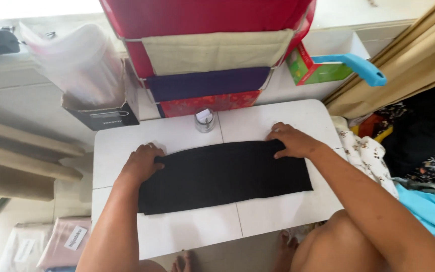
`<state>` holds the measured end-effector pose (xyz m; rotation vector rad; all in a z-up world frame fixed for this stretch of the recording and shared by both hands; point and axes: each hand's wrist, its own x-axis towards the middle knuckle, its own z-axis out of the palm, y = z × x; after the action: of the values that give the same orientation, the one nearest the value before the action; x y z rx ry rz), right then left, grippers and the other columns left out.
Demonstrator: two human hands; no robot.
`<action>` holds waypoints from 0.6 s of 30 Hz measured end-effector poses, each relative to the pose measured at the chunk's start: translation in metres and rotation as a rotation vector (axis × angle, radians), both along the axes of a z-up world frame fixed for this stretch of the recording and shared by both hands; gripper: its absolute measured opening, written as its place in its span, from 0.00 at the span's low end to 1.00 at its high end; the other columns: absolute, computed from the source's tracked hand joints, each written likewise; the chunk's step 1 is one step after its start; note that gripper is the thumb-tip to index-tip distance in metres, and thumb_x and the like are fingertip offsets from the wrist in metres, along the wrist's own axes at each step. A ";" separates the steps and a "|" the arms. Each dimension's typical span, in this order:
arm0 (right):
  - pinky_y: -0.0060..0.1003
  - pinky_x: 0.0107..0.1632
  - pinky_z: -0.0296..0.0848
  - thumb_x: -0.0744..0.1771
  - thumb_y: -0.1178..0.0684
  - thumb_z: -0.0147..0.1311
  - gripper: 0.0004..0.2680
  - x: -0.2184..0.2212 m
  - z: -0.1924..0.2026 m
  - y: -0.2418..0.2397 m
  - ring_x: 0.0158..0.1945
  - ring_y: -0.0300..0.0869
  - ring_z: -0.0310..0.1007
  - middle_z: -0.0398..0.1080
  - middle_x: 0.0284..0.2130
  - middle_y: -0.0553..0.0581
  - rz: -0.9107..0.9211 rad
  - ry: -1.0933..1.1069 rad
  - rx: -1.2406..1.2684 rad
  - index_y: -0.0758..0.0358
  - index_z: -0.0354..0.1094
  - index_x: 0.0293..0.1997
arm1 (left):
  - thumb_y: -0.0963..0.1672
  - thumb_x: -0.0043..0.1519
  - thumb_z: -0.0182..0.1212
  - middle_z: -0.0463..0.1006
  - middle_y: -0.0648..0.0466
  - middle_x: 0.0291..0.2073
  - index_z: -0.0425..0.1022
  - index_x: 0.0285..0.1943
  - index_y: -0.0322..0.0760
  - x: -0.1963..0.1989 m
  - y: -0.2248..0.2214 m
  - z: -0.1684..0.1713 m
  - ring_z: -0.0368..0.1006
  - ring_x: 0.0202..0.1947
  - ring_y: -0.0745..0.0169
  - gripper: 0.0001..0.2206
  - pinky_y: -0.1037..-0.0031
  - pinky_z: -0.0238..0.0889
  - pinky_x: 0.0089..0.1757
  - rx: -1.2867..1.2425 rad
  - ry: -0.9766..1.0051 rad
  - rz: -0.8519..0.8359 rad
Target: The person is folding a black piece of fabric and using a lint roller to clean it on a small white table.
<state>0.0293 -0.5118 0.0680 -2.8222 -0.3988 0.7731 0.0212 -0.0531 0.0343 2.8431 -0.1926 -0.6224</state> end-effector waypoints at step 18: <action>0.48 0.48 0.76 0.64 0.57 0.65 0.07 -0.031 0.071 -0.065 0.42 0.56 0.78 0.79 0.36 0.63 -0.161 -0.389 0.317 0.60 0.77 0.45 | 0.39 0.57 0.70 0.84 0.43 0.42 0.82 0.49 0.38 -0.044 0.026 0.095 0.80 0.46 0.38 0.11 0.54 0.76 0.46 -0.347 -0.259 0.125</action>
<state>-0.0018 -0.5771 0.1391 -2.6477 -0.3100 0.1105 -0.0228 -0.0271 0.1292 2.5625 -0.1470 -0.1711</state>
